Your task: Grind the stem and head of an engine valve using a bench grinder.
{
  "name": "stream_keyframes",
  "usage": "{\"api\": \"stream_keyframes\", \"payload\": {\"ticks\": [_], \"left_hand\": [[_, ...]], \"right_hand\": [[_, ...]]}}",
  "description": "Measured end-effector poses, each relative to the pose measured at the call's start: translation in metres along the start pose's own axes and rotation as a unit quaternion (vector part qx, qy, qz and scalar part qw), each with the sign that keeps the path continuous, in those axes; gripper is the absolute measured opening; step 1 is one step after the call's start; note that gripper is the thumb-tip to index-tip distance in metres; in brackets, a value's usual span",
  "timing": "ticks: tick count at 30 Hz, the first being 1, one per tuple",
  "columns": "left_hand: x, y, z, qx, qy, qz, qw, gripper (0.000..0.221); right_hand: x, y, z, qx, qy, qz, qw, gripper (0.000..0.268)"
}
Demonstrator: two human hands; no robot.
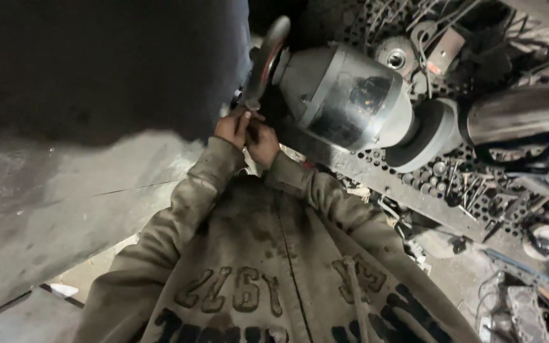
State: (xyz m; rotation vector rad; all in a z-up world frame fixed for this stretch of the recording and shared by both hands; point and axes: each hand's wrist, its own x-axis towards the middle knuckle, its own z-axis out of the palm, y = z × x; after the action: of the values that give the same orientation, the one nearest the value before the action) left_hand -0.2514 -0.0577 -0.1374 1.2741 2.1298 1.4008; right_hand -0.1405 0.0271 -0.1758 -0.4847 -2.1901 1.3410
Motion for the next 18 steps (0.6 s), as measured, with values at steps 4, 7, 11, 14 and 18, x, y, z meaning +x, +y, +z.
{"api": "stream_keyframes", "payload": {"ticks": [4, 7, 11, 14, 18], "left_hand": [[0.0, 0.011, -0.007, 0.007, 0.024, 0.025, 0.999, 0.033], [0.003, 0.029, -0.018, 0.002, -0.034, -0.076, 0.997, 0.033], [0.001, 0.035, -0.021, 0.002, 0.002, -0.012, 1.0, 0.032], [0.0, 0.031, -0.018, -0.001, 0.014, -0.014, 1.0, 0.031], [0.0, 0.013, -0.013, 0.039, 0.025, -0.006, 0.999, 0.03]], "right_hand": [[0.001, 0.008, 0.004, -0.002, -0.014, 0.0, 1.0, 0.029], [0.003, 0.019, 0.011, -0.024, -0.022, 0.026, 0.999, 0.024], [0.0, 0.033, 0.033, -0.06, 0.082, 0.006, 0.995, 0.026], [0.003, 0.023, 0.028, -0.053, 0.111, -0.005, 0.992, 0.027], [0.007, 0.01, 0.016, 0.037, 0.029, 0.0, 0.999, 0.023]]}}
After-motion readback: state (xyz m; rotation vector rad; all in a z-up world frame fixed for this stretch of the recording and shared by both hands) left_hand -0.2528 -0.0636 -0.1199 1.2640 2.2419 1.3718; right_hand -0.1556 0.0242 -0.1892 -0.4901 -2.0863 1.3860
